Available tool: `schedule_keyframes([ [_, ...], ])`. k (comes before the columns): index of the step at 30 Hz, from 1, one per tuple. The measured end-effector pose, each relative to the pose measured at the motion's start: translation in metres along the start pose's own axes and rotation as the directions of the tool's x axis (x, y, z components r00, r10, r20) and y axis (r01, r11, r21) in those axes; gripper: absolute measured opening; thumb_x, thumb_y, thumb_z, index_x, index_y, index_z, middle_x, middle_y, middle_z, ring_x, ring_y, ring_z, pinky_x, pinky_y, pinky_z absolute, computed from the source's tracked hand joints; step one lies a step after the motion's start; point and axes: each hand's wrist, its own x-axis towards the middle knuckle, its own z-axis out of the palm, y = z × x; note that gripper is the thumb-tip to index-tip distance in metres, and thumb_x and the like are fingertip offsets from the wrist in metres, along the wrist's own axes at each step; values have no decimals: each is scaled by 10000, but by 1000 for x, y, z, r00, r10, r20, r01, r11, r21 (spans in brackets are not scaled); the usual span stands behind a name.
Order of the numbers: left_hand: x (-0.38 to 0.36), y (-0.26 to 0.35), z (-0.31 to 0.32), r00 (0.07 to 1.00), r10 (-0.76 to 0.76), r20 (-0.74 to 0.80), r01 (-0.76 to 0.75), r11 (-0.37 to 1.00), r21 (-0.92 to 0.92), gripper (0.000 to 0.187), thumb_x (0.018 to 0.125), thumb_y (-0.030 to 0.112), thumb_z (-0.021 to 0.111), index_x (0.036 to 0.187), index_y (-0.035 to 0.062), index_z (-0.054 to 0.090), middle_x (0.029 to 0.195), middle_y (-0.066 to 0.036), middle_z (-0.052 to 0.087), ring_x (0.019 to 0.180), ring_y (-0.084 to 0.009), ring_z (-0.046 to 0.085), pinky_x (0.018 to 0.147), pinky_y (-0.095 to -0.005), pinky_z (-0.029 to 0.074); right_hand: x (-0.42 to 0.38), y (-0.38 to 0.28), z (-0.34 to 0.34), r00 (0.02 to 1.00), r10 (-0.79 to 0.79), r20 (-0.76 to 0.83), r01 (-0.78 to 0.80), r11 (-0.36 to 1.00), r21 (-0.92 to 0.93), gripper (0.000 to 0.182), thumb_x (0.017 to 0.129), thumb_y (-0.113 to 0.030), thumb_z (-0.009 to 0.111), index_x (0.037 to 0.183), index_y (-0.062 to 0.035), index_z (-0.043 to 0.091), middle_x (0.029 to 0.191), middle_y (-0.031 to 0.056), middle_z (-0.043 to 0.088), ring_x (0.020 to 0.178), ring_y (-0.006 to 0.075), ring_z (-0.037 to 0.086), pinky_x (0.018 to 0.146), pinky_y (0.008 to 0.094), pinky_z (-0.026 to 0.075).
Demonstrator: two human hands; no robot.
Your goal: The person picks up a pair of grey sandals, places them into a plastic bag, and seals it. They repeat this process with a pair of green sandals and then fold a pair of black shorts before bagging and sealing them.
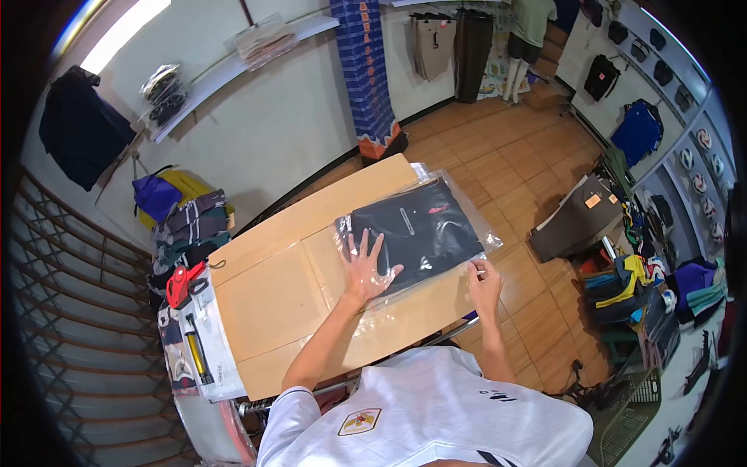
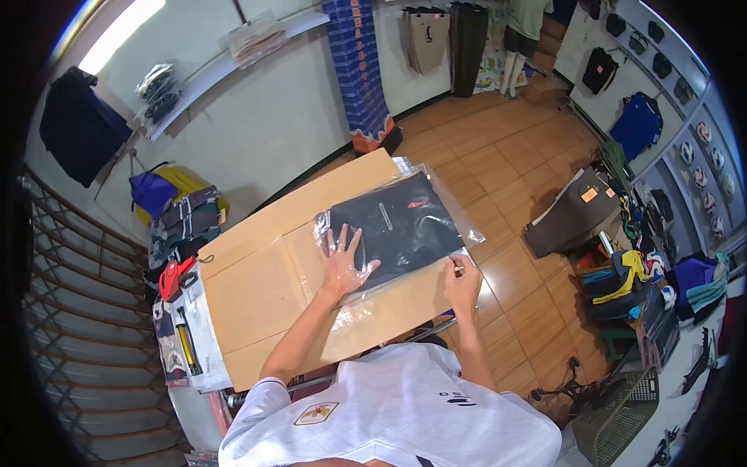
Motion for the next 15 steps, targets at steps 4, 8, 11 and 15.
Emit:
schedule_keyframes([
  [4, 18, 38, 2, 993, -83, 80, 82, 997, 11, 955, 857, 733, 641, 1608, 192, 408, 1688, -197, 290, 1569, -492, 143, 1222, -698, 44, 36, 18, -27, 999, -26, -30, 26, 1000, -4, 183, 951, -106, 705, 1049, 48, 720, 871, 178, 765, 748, 233, 739, 678, 346, 568],
  [8, 26, 43, 13, 997, -64, 33, 64, 998, -14, 917, 874, 690, 651, 1624, 238, 378, 1704, -150, 272, 1583, -457, 127, 1209, -718, 109, 71, 19, -37, 999, -36, -23, 37, 999, 32, 209, 944, -131, 717, 1046, 51, 721, 889, 187, 768, 759, 255, 741, 702, 368, 572],
  [11, 23, 27, 25, 1000, -11, 29, 14, 993, -118, 878, 899, 669, 644, 1605, 201, 413, 1700, -172, 258, 1571, -474, 141, 1209, -714, 122, 107, 15, -39, 997, -74, 7, 74, 991, -109, 256, 933, -176, 738, 1057, 48, 722, 961, 200, 772, 862, 273, 747, 771, 396, 572],
  [15, 1, 12, 9, 990, -132, -51, 106, 929, -355, 738, 893, 467, 768, 1524, 168, 531, 1651, -190, 361, 1552, -421, 259, 1219, -608, 246, 177, 61, -9, 988, -59, 144, 67, 996, -55, 487, 918, -309, 791, 1178, 86, 675, 1106, 225, 750, 994, 304, 721, 864, 416, 557],
])
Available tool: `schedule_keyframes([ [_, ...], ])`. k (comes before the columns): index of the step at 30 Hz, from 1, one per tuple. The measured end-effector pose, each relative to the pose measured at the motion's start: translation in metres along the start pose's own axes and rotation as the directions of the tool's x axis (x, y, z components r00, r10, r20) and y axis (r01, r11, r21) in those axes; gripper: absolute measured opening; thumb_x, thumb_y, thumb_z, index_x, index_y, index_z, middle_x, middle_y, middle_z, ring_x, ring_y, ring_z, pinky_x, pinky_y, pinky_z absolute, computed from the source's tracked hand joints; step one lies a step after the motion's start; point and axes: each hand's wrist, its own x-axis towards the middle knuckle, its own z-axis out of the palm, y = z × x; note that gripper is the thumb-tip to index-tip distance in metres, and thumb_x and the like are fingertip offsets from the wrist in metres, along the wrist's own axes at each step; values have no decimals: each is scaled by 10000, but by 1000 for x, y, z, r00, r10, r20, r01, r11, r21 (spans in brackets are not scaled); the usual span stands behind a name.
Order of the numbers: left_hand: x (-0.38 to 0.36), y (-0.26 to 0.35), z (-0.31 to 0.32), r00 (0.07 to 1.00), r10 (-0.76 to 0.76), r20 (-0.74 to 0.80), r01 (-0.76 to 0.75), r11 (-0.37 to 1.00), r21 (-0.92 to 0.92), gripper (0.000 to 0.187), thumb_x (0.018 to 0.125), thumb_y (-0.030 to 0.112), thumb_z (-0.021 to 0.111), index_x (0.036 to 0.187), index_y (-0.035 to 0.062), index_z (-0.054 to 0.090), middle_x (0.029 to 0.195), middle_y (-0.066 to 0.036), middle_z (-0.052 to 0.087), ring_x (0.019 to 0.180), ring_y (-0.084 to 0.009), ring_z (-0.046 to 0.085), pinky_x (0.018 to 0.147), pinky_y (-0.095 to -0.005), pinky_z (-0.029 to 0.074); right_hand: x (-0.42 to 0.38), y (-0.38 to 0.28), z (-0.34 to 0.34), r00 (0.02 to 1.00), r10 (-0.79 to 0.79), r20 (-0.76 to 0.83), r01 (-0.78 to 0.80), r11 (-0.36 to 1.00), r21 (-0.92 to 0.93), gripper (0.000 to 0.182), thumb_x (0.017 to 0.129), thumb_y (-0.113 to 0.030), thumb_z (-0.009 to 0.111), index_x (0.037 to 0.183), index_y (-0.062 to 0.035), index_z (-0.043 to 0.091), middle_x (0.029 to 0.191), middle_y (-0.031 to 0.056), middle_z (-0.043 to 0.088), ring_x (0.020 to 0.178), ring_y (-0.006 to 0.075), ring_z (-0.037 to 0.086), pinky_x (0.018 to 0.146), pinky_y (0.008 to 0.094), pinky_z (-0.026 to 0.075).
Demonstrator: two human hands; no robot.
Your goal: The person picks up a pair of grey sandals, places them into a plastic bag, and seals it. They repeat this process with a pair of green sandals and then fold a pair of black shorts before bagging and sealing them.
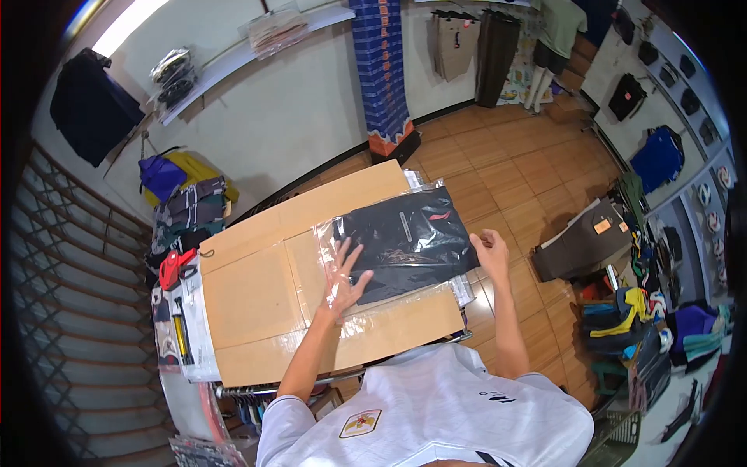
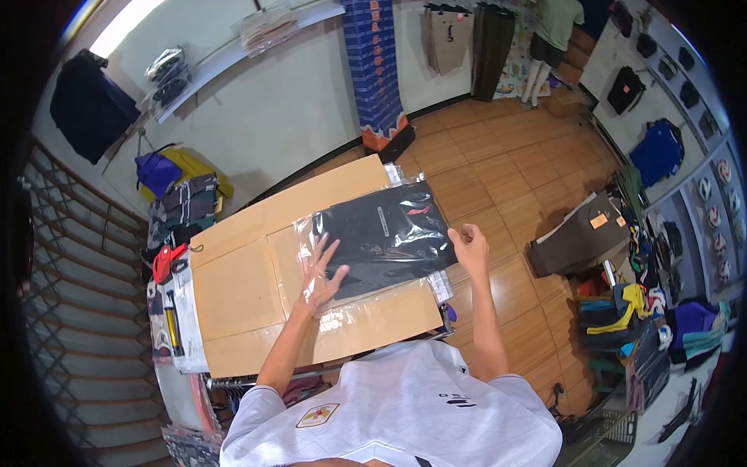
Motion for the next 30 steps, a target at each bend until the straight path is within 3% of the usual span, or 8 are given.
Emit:
schedule_keyframes([
  [1, -6, 2, -8, 994, -19, -107, 5, 992, -127, 639, 903, 380, 767, 1455, 105, 598, 1582, -207, 456, 1481, -429, 380, 1205, -523, 316, 18, 4, 10, 992, 74, 100, -85, 990, 111, 546, 906, -346, 816, 1219, 77, 670, 1107, 185, 754, 984, 262, 723, 876, 392, 564],
  [2, -13, -3, -11, 986, -67, -155, 41, 985, -166, 607, 908, 346, 759, 1434, 84, 609, 1559, -206, 477, 1459, -431, 404, 1201, -508, 328, 34, 10, 12, 941, 202, 271, -255, 951, 175, 537, 906, -337, 818, 1220, 73, 672, 1107, 174, 754, 955, 240, 727, 841, 366, 574],
  [5, -41, -23, -13, 913, -228, -338, 167, 965, -201, 490, 905, 218, 725, 1340, 6, 648, 1452, -200, 562, 1366, -418, 491, 1174, -475, 375, 61, -18, 15, 662, 346, 664, -639, 724, 259, 441, 903, -261, 828, 1197, 42, 698, 1049, 134, 763, 877, 164, 734, 707, 281, 592],
  [9, -66, -27, -24, 886, -262, -382, 256, 964, -67, 439, 880, 222, 726, 1268, 21, 678, 1385, -195, 592, 1302, -389, 529, 1127, -477, 416, 79, -14, 42, 606, 295, 739, -628, 748, 216, 298, 888, -135, 825, 1105, 46, 731, 993, 111, 769, 795, 174, 725, 733, 301, 592],
  [12, -65, -14, -28, 901, -205, -383, 246, 967, 62, 411, 873, 207, 736, 1238, 25, 687, 1375, -187, 597, 1280, -384, 538, 1105, -475, 426, 83, -14, 46, 629, 291, 721, -566, 807, 168, 272, 866, -119, 833, 1070, 36, 740, 974, 114, 771, 792, 181, 726, 744, 309, 586],
  [18, -61, -16, -23, 871, -244, -426, 274, 962, 10, 369, 875, 231, 756, 1184, 34, 711, 1338, -182, 614, 1250, -375, 552, 1084, -479, 434, 105, -22, 1, 767, 217, 603, -457, 846, 277, 191, 850, -63, 791, 1011, 27, 742, 907, 98, 771, 705, 159, 707, 647, 308, 554],
  [25, -61, -11, -25, 871, -258, -418, 289, 957, 12, 355, 897, 226, 748, 1202, 47, 720, 1350, -184, 614, 1274, -378, 539, 1103, -479, 421, 147, -99, -119, 932, -8, 363, -31, 994, 102, 203, 846, -99, 817, 1006, 16, 768, 858, 41, 750, 700, 102, 658, 652, 289, 530],
  [30, -61, -16, -21, 873, -236, -428, 269, 963, 19, 349, 897, 227, 757, 1199, 54, 725, 1334, -177, 622, 1258, -368, 547, 1085, -476, 438, 145, -181, -166, 892, -249, 378, 227, 969, 102, 152, 896, -78, 768, 1005, 29, 758, 873, 19, 739, 744, 80, 641, 691, 261, 524],
])
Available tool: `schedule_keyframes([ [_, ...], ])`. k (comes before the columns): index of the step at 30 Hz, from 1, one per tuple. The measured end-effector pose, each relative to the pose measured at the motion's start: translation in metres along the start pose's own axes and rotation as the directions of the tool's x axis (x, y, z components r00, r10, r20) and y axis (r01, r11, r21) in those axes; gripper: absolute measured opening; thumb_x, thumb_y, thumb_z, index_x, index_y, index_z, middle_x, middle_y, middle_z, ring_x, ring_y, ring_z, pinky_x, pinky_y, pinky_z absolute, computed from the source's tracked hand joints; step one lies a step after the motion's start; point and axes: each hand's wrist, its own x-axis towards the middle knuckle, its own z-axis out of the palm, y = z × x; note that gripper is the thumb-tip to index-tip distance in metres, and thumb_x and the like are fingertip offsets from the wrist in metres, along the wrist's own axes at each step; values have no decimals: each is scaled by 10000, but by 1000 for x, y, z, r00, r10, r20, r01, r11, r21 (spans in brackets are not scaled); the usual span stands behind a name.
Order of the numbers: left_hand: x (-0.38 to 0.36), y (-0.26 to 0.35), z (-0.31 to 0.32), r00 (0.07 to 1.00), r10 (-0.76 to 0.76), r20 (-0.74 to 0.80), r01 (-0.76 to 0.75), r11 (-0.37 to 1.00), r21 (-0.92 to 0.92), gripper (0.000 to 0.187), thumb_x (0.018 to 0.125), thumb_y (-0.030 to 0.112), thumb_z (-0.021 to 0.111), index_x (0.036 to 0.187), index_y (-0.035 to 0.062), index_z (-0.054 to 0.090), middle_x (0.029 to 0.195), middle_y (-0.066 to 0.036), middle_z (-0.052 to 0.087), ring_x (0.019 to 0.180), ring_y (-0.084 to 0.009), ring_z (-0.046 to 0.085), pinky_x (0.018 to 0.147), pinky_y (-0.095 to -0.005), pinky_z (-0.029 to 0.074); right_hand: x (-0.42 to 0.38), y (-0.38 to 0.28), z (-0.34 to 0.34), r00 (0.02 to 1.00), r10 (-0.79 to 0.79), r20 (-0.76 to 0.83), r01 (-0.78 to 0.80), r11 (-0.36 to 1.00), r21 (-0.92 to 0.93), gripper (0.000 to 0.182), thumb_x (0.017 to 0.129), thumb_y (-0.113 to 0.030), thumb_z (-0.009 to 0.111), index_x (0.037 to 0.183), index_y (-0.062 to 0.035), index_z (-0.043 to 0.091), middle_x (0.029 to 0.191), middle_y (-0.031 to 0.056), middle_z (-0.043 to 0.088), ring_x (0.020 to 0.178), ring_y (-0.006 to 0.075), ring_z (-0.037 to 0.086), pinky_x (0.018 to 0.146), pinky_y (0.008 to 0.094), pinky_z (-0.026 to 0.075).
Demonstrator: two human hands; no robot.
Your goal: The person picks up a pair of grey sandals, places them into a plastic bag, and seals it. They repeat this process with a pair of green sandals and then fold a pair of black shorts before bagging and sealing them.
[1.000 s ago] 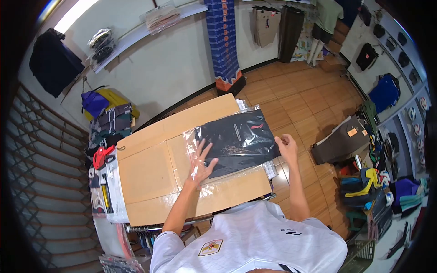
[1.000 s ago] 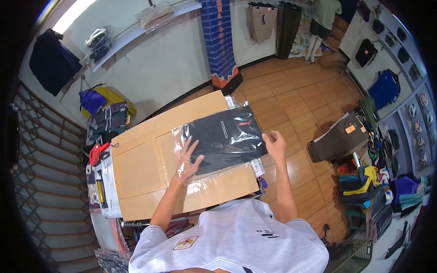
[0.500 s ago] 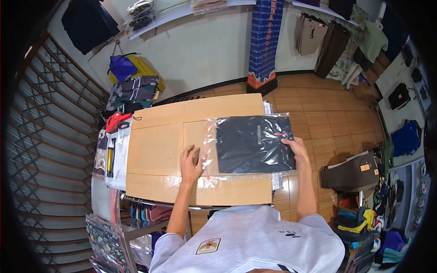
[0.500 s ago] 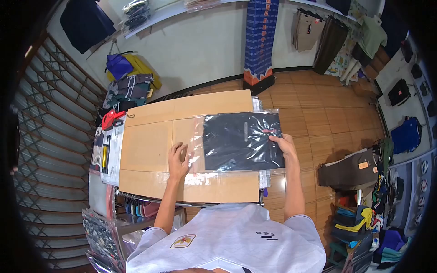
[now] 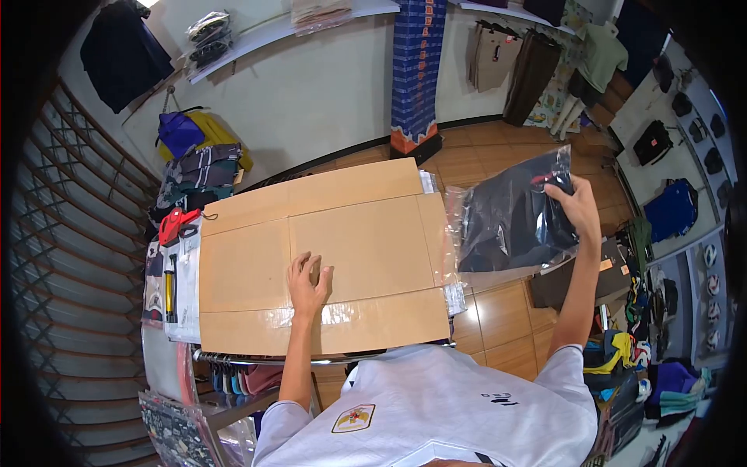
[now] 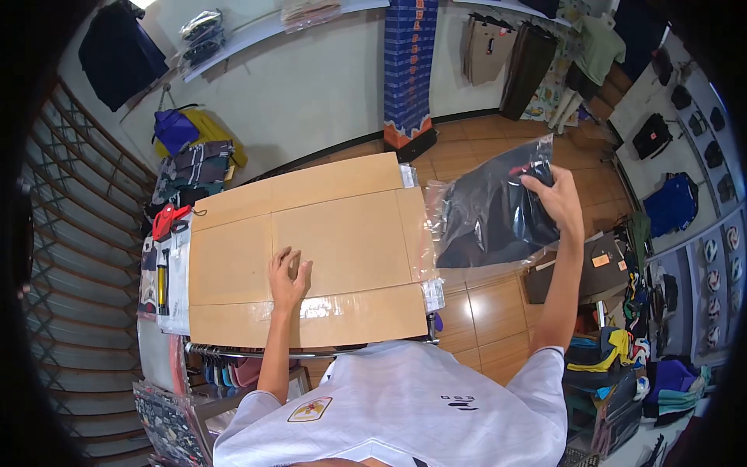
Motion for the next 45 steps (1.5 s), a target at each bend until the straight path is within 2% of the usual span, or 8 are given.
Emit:
schedule_keyframes([
  [9, -12, 20, 3, 998, -58, 19, 60, 974, -219, 416, 891, 166, 771, 1271, 25, 684, 1304, -185, 646, 1235, -369, 592, 1061, -473, 472, -8, -125, 13, 964, -182, 193, 198, 978, -69, 161, 879, -90, 782, 991, 22, 751, 874, 3, 728, 773, 60, 642, 731, 236, 517],
  [14, -27, 44, 6, 964, -188, 188, 259, 824, -504, 594, 895, 133, 781, 1437, 17, 566, 1386, -211, 621, 1299, -333, 602, 1100, -437, 476, -3, -161, 26, 886, -232, 400, 182, 970, 159, 269, 808, -128, 839, 1011, 22, 745, 909, 23, 747, 809, 82, 668, 772, 241, 524],
  [18, -41, 46, 7, 914, -252, 319, 385, 285, -878, 705, 947, 209, 782, 1538, 30, 441, 1410, -261, 591, 1288, -319, 618, 1065, -421, 515, 27, -163, 53, 784, -230, 576, 91, 961, 260, 374, 767, -194, 872, 1046, 18, 742, 939, 36, 742, 863, 106, 663, 814, 263, 514],
  [21, -52, 52, -1, 863, -349, 365, 337, -141, -931, 698, 962, 206, 778, 1545, 35, 434, 1307, -242, 647, 1151, -253, 685, 951, -353, 571, 59, -142, 102, 758, -150, 635, 162, 986, 40, 421, 789, -239, 861, 1107, 13, 746, 965, 46, 751, 915, 124, 663, 846, 296, 514],
  [25, -69, 45, -3, 829, -525, 195, 414, 341, -844, 645, 947, 60, 754, 1519, 20, 460, 951, -53, 731, 827, -105, 690, 742, -244, 581, 97, -89, 198, 625, -191, 757, 391, 916, -91, 391, 833, -228, 833, 1101, 42, 744, 962, 84, 762, 893, 141, 675, 842, 323, 531],
  [32, -99, 41, -9, 801, -570, 181, 513, 500, -698, 463, 945, 30, 734, 1367, -15, 549, 919, -61, 720, 821, -100, 681, 718, -248, 572, 89, 10, 304, 784, -473, 402, 540, 839, -66, 378, 860, -150, 784, 1178, 19, 668, 1076, 182, 754, 997, 335, 739, 894, 415, 570],
  [37, -108, 22, 2, 843, -438, 312, 533, 605, -591, 120, 983, 38, 666, 1042, -48, 725, 951, -53, 717, 819, -107, 686, 719, -260, 576, 9, 44, 282, 918, -300, 261, 296, 954, 54, 383, 869, -147, 782, 1192, 13, 654, 1135, 198, 738, 988, 330, 732, 895, 415, 564],
  [45, -76, 45, 0, 835, -405, 373, 551, 609, -570, 152, 983, 19, 658, 1086, -63, 735, 963, -67, 695, 796, -110, 679, 692, -249, 572, -172, 107, 223, 985, 165, 42, -163, 986, -38, 293, 892, -177, 782, 1045, 48, 676, 813, 152, 732, 706, 220, 702, 674, 359, 558],
])
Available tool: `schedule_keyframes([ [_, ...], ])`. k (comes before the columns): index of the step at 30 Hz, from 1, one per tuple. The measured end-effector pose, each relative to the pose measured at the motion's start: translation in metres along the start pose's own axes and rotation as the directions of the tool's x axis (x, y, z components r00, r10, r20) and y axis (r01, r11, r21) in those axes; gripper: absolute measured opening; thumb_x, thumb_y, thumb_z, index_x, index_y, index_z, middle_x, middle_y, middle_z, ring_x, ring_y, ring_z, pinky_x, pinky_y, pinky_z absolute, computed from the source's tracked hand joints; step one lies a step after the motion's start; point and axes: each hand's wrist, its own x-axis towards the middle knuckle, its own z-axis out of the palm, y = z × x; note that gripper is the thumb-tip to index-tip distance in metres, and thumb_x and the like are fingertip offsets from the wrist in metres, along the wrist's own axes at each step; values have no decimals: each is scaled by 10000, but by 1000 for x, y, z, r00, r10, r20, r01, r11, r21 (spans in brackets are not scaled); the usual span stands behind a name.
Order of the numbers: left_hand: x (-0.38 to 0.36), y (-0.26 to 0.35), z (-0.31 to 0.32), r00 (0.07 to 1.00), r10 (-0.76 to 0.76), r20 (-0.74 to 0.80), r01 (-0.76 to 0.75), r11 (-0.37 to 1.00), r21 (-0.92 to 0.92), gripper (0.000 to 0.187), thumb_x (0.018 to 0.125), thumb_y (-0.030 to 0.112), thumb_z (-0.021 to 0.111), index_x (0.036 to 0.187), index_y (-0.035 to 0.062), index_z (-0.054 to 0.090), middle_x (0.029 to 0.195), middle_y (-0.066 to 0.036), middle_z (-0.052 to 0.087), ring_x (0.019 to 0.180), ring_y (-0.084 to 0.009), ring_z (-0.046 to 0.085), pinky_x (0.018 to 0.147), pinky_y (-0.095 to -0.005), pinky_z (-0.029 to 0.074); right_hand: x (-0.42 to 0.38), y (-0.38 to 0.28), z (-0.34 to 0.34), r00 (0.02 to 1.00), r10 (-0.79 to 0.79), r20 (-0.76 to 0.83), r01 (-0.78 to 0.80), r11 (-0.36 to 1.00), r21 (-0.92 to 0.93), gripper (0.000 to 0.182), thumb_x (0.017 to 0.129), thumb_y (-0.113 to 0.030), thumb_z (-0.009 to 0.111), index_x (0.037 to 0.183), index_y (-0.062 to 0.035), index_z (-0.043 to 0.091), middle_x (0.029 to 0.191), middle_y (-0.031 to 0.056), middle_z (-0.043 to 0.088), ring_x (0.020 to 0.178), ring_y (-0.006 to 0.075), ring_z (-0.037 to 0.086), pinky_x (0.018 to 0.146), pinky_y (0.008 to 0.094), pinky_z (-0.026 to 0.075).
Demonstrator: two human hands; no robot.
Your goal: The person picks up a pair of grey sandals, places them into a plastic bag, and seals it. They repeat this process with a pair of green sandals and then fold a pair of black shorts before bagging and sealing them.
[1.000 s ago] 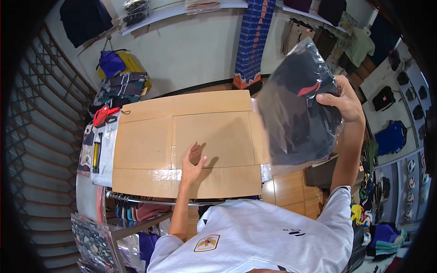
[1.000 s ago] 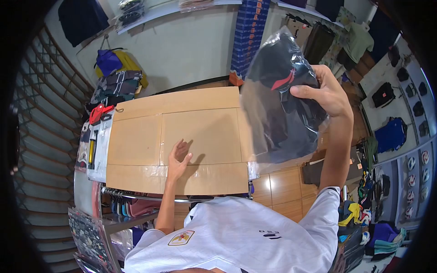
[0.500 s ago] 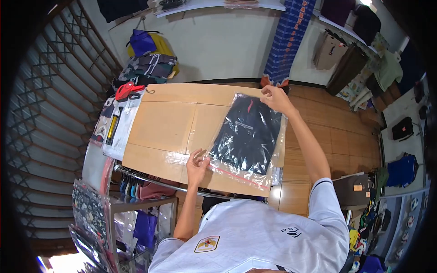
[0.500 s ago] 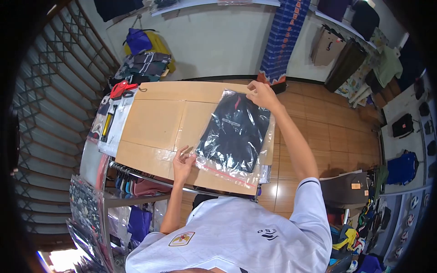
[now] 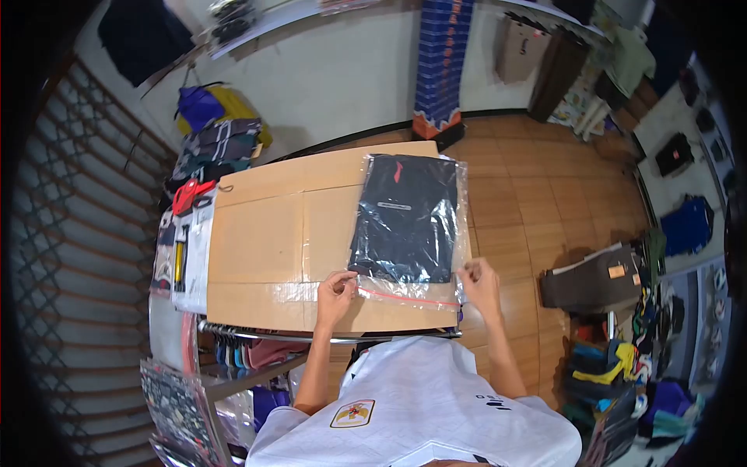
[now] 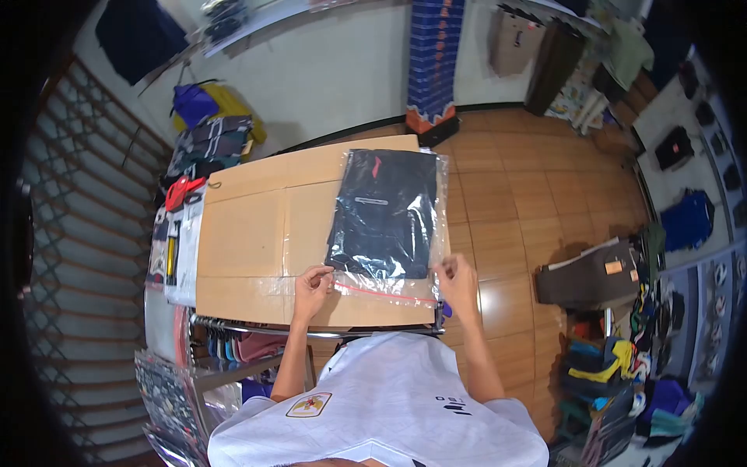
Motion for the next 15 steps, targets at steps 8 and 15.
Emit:
schedule_keyframes([
  [8, 12, -13, -15, 994, -19, 107, 20, 1000, -10, 165, 990, 16, 665, 1123, -65, 719, 961, -59, 699, 820, -100, 681, 719, -242, 587, -76, 12, 23, 973, 216, -77, -209, 973, 96, 340, 920, -110, 757, 1188, 55, 628, 864, 135, 748, 732, 154, 695, 635, 296, 540],
  [15, -9, -20, -43, 995, 41, 94, -31, 994, -106, 254, 997, 8, 658, 1239, -60, 623, 946, -81, 709, 843, -118, 699, 751, -269, 617, -101, 4, 29, 952, 306, 9, -290, 893, 344, 355, 936, -49, 730, 1248, 36, 584, 882, 135, 738, 683, 148, 694, 533, 277, 544],
])
